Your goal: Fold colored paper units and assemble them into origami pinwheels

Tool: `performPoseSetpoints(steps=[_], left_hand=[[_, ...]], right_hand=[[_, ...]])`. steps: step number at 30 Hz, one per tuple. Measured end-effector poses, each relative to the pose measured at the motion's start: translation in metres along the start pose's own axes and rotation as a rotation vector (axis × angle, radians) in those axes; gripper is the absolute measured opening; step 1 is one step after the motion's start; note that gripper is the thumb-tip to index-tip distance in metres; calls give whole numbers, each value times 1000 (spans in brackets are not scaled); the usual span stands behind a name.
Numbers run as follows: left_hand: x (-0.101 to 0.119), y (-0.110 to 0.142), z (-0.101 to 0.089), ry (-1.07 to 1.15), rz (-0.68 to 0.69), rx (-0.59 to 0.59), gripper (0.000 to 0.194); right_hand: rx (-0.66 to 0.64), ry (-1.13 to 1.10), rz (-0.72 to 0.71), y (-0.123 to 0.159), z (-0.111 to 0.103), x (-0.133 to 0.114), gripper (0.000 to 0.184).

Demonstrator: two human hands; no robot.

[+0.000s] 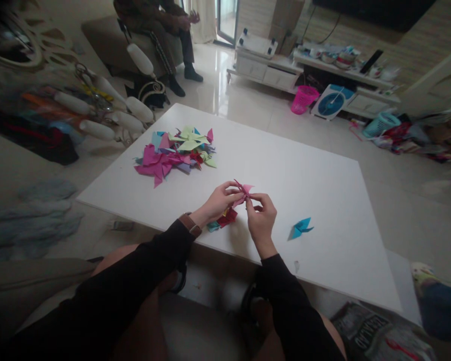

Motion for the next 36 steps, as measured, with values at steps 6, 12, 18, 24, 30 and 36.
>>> performPoseSetpoints(steps=[6,12,18,24,30,36], left_hand=[[5,-1,-1,-95,87,5,40],[8,0,-2,-250,117,-16,40],[7,2,-1,-308,65,-47,44],[13,5,3,-374,82,-22,43],[19,3,0,-378,88,110,31],[21,0,-3,-360,61,154,14]], right_hand=[[-16,78,-38,-2,-4,-5,18],[22,82,-112,-7,-10,-11,20],[5,63,-113,-9,-10,-9,19],[-6,62,-83,-14,-15,-2,18],[-3,292,-26,-39,-52,36,20],[-137,823,141,-50,-97,90,15]])
Point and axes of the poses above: each hand's wrist, its own y-axis away from the middle knuckle, its own z-axis out of the palm, x = y × z, the point moved 3 cm from there along -y, towards the middle knuckle, and after that the axes turned 12 degrees about y, right-handed, at the moved point
